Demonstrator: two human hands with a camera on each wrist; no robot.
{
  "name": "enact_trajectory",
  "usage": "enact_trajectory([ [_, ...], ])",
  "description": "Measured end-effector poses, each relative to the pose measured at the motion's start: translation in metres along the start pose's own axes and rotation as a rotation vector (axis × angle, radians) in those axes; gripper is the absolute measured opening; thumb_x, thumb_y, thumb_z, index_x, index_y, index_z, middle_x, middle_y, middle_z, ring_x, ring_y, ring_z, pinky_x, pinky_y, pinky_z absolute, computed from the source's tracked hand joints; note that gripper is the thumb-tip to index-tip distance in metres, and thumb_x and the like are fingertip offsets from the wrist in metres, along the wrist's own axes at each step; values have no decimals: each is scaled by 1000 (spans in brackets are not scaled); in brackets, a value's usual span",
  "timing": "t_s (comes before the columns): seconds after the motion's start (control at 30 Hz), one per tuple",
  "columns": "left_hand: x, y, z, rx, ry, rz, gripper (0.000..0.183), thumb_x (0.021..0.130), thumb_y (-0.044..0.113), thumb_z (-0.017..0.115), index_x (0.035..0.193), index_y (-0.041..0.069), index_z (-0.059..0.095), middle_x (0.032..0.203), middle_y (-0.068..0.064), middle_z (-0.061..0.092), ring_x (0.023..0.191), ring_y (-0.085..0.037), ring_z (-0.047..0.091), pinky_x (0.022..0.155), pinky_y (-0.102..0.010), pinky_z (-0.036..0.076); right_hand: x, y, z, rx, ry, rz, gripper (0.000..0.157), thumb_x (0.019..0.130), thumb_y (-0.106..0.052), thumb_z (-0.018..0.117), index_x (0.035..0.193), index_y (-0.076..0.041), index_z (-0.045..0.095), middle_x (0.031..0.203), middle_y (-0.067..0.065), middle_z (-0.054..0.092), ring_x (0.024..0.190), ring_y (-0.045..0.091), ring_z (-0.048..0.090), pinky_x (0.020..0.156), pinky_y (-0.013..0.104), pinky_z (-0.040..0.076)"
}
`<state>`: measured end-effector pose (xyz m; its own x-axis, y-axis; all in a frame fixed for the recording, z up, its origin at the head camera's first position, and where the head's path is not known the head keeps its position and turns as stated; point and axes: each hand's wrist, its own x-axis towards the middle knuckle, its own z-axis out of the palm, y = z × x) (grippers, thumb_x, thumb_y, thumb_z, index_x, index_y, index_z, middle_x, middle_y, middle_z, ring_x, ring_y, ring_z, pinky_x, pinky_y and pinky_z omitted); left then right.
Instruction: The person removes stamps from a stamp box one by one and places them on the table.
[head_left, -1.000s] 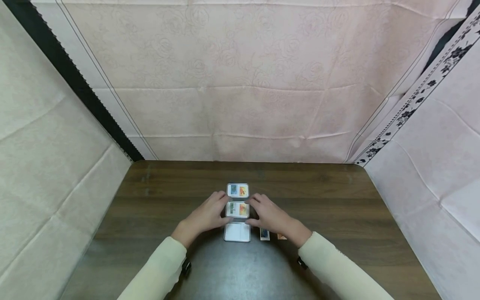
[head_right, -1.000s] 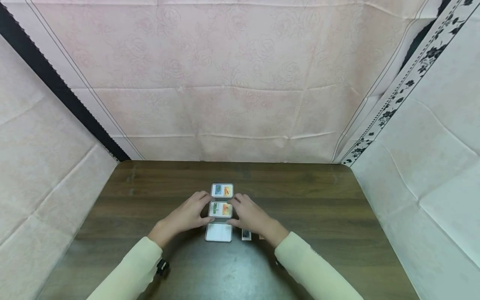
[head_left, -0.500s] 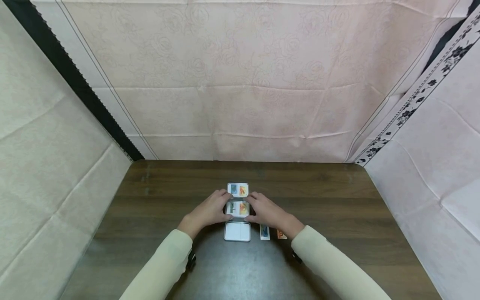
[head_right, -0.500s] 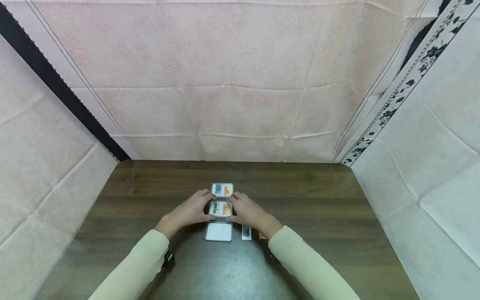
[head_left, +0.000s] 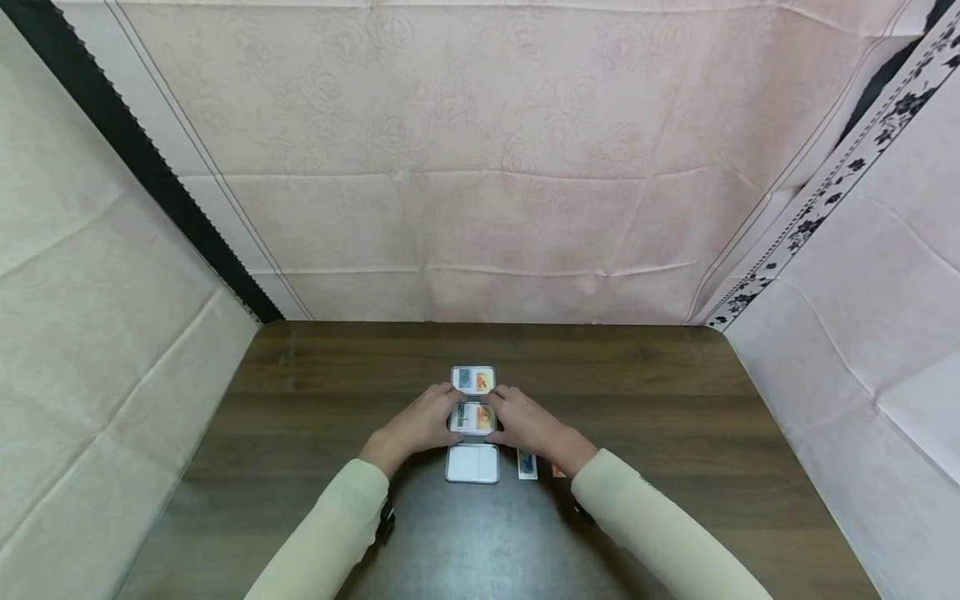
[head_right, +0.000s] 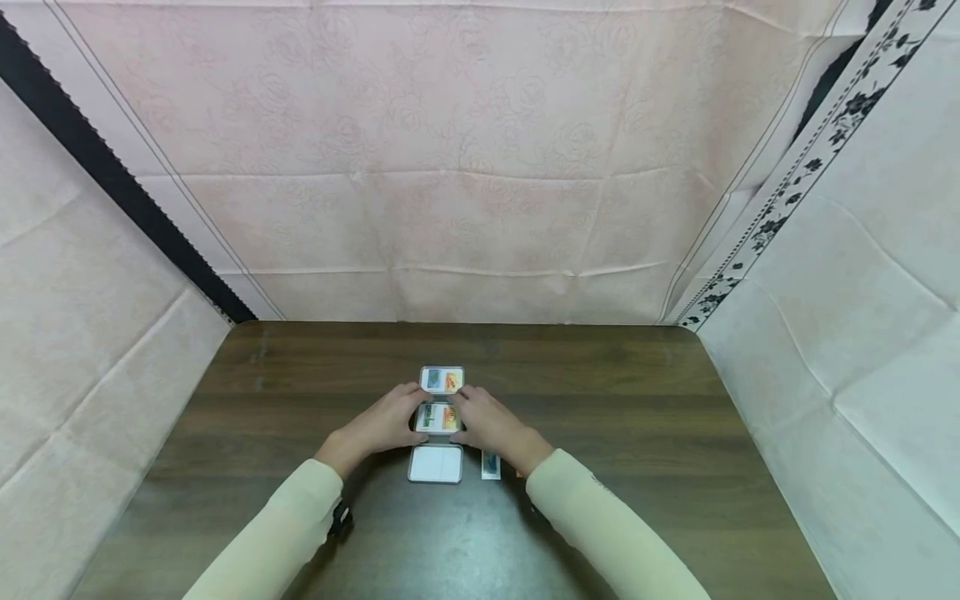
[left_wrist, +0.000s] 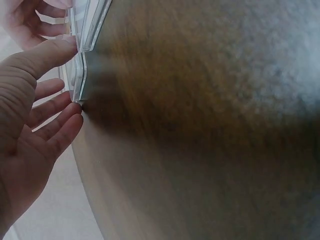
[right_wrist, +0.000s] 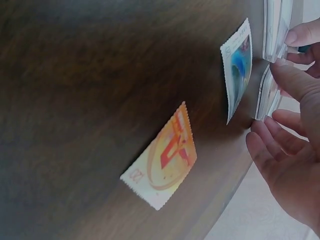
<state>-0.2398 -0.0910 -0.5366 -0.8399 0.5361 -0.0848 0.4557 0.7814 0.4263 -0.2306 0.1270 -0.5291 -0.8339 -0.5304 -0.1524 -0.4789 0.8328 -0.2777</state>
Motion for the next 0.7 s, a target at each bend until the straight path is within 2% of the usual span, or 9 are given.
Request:
enact_trajectory([
  [0.2, 2, 0, 2, 21, 14, 32, 62, 85, 26, 86, 138, 5, 61, 140, -13, 59, 122, -26, 56, 104, -43, 50, 2, 1, 2, -34, 7, -10, 66, 92, -38, 79, 146, -9, 55, 147, 12, 55, 129, 25, 55, 103, 38, 52],
  [0.57, 3, -2, 6, 30, 37, 25, 63, 86, 27, 86, 141, 8, 60, 142, -9, 60, 119, -23, 56, 102, -41, 50, 3, 3, 5, -57, 26, -39, 55, 94, -37, 77, 140, -10, 61, 143, 10, 57, 126, 22, 56, 100, 36, 53],
  [0.7, 2, -2, 6, 27, 34, 11, 60, 86, 28, 85, 137, 7, 62, 141, -10, 60, 121, -24, 56, 104, -43, 50, 3, 2, 5, -55, 26, -44, 55, 94, -36, 76, 141, -10, 62, 142, 10, 58, 123, 22, 57, 97, 35, 54],
])
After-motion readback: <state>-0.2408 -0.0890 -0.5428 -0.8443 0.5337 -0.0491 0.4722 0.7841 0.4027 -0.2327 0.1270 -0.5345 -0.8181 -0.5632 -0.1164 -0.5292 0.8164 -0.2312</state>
